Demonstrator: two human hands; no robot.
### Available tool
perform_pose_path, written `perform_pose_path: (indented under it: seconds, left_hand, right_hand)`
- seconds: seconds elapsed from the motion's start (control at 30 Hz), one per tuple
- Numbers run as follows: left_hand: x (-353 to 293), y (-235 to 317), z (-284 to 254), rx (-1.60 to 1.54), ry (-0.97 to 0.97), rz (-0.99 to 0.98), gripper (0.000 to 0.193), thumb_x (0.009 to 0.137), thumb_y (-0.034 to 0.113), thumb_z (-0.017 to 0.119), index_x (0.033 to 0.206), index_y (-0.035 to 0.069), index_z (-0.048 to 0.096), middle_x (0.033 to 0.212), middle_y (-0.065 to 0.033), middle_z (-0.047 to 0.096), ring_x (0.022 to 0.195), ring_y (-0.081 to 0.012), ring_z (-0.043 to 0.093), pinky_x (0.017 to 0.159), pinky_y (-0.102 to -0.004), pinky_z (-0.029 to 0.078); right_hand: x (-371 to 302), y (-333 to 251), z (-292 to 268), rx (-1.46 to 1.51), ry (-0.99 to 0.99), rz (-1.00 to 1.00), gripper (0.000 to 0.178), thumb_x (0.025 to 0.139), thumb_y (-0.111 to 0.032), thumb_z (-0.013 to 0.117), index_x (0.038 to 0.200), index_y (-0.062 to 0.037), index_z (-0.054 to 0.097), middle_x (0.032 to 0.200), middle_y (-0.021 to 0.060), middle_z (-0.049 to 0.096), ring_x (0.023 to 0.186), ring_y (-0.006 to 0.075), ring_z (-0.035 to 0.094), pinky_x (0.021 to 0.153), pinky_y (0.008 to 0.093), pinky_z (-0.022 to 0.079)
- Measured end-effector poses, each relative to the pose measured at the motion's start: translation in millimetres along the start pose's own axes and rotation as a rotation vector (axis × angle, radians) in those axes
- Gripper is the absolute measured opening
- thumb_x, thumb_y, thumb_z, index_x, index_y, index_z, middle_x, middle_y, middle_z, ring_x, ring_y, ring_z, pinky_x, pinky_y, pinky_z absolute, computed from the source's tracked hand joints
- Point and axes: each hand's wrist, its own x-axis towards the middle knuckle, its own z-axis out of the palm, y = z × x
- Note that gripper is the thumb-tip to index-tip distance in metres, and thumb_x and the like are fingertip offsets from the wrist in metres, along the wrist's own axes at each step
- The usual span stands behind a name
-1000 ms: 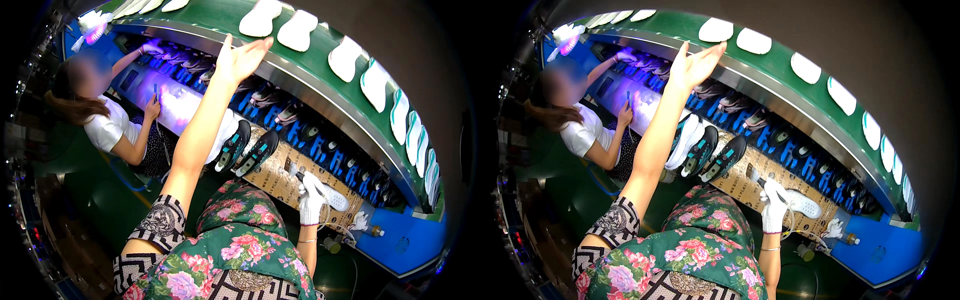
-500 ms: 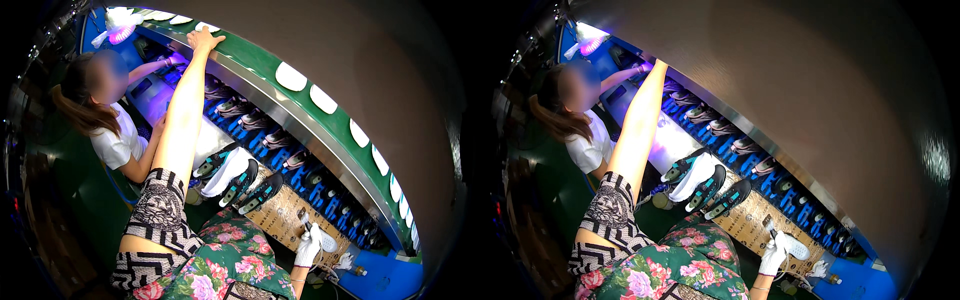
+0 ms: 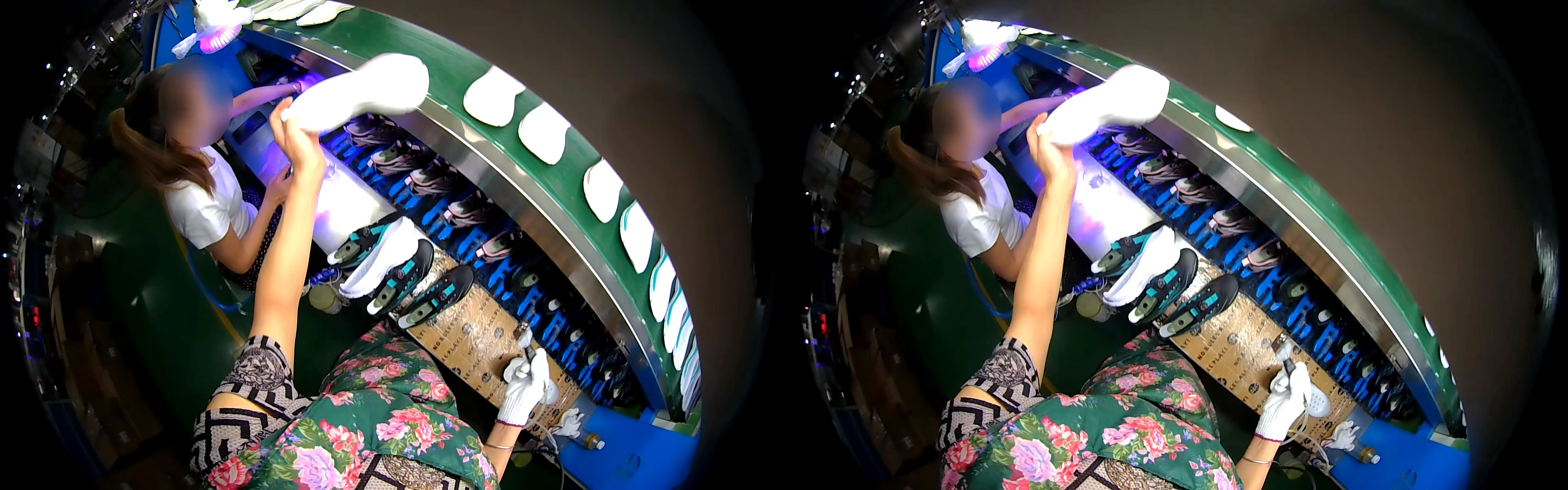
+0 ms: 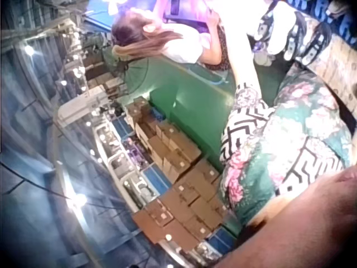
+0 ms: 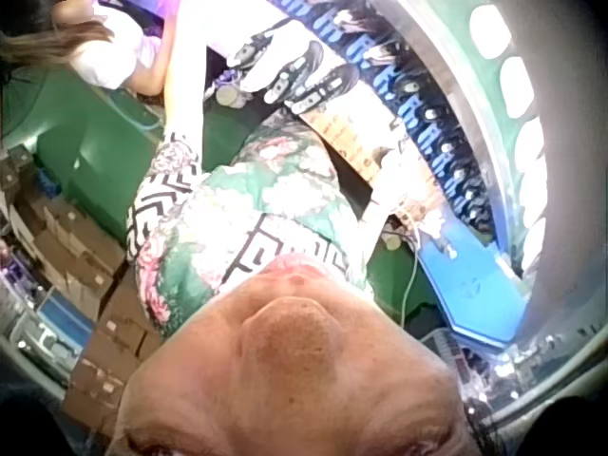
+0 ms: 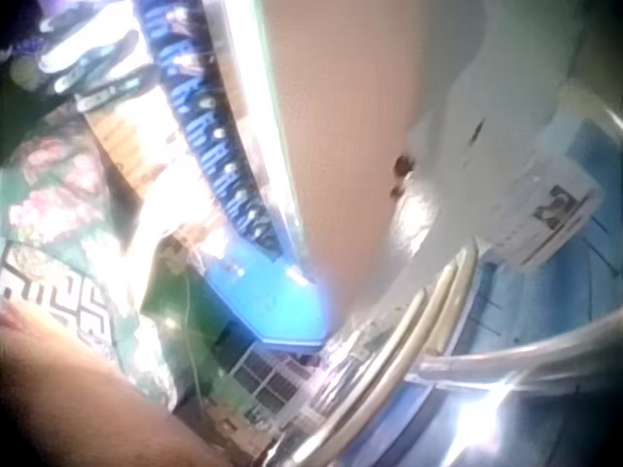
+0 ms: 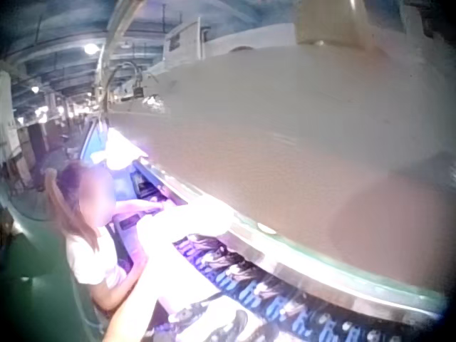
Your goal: The person applies a liquid from a brush to the soles of white shoe components while holding them in one hand, then places the items onto a shelf above the work area.
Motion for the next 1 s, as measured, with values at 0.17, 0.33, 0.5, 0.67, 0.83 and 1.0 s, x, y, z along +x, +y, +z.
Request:
perform_pose_path:
  seconds: [0.17, 0.33, 0.5, 0.67, 0.83, 1.0]
  left_hand:
    - [-128, 27, -25, 0.055, -0.327, -0.661, 0.026, 0.089, 0.012, 0.050, 0.114, 0.004, 0.054, 0.098, -0.0102, 0.064, 0.091, -0.0199, 0.065, 0.080, -0.0320, 0.054]
    - [-280, 8, -21, 0.224, -0.608, -1.274, 0.024, 0.092, 0.023, 0.057, 0.098, 0.001, 0.064, 0.090, -0.0090, 0.068, 0.079, -0.0182, 0.068, 0.073, -0.0291, 0.056]
    - [-341, 33, -25, -0.009, -0.641, -1.778, 0.049, 0.098, 0.039, 0.045, 0.124, -0.001, 0.055, 0.113, -0.0147, 0.066, 0.100, -0.0241, 0.067, 0.088, -0.0357, 0.053]
    - [-364, 66, -45, -0.509, -0.849, -2.139, 0.103, 0.083, 0.083, 0.018, 0.144, 0.002, 0.036, 0.132, -0.0309, 0.050, 0.116, -0.0510, 0.052, 0.099, -0.0524, 0.045]
    - [-371, 72, -18, -0.465, -0.633, -2.069, 0.103, 0.081, 0.085, 0.009, 0.131, 0.004, 0.048, 0.101, -0.0191, 0.062, 0.087, -0.0356, 0.065, 0.075, -0.0476, 0.055]
    - [-375, 65, 13, -0.275, -0.497, -1.948, 0.106, 0.079, 0.088, 0.008, 0.130, 0.004, 0.047, 0.097, -0.0170, 0.064, 0.083, -0.0307, 0.066, 0.073, -0.0435, 0.057]
  right_hand:
    - [-10, -24, 27, 0.077, -0.071, 0.003, 0.024, 0.092, -0.010, 0.060, 0.109, 0.0059, 0.056, 0.085, 0.0086, 0.060, 0.059, 0.0095, 0.050, 0.051, 0.0212, 0.041]
    - [-27, -34, 49, 0.045, -0.027, -0.040, 0.024, 0.086, -0.003, 0.065, 0.107, 0.0073, 0.062, 0.082, 0.0089, 0.063, 0.060, 0.0133, 0.056, 0.052, 0.0210, 0.045]
    - [-36, -39, 85, -0.035, -0.099, 0.007, 0.020, 0.082, 0.002, 0.066, 0.102, 0.0066, 0.064, 0.090, 0.0141, 0.068, 0.061, 0.0149, 0.060, 0.050, 0.0216, 0.046]
    - [-39, -44, 90, -0.183, -0.207, 0.005, 0.021, 0.080, 0.003, 0.070, 0.101, 0.0054, 0.068, 0.090, 0.0085, 0.068, 0.071, 0.0124, 0.062, 0.061, 0.0223, 0.049]
    - [-45, -50, 92, -0.411, -0.264, -0.204, 0.019, 0.081, 0.003, 0.071, 0.101, 0.0023, 0.070, 0.094, 0.0061, 0.070, 0.082, 0.0117, 0.065, 0.071, 0.0234, 0.053]
    - [-40, -50, 97, -0.738, -0.312, -0.559, 0.020, 0.078, 0.003, 0.072, 0.098, 0.0029, 0.071, 0.092, 0.0092, 0.070, 0.080, 0.0152, 0.066, 0.071, 0.0267, 0.053]
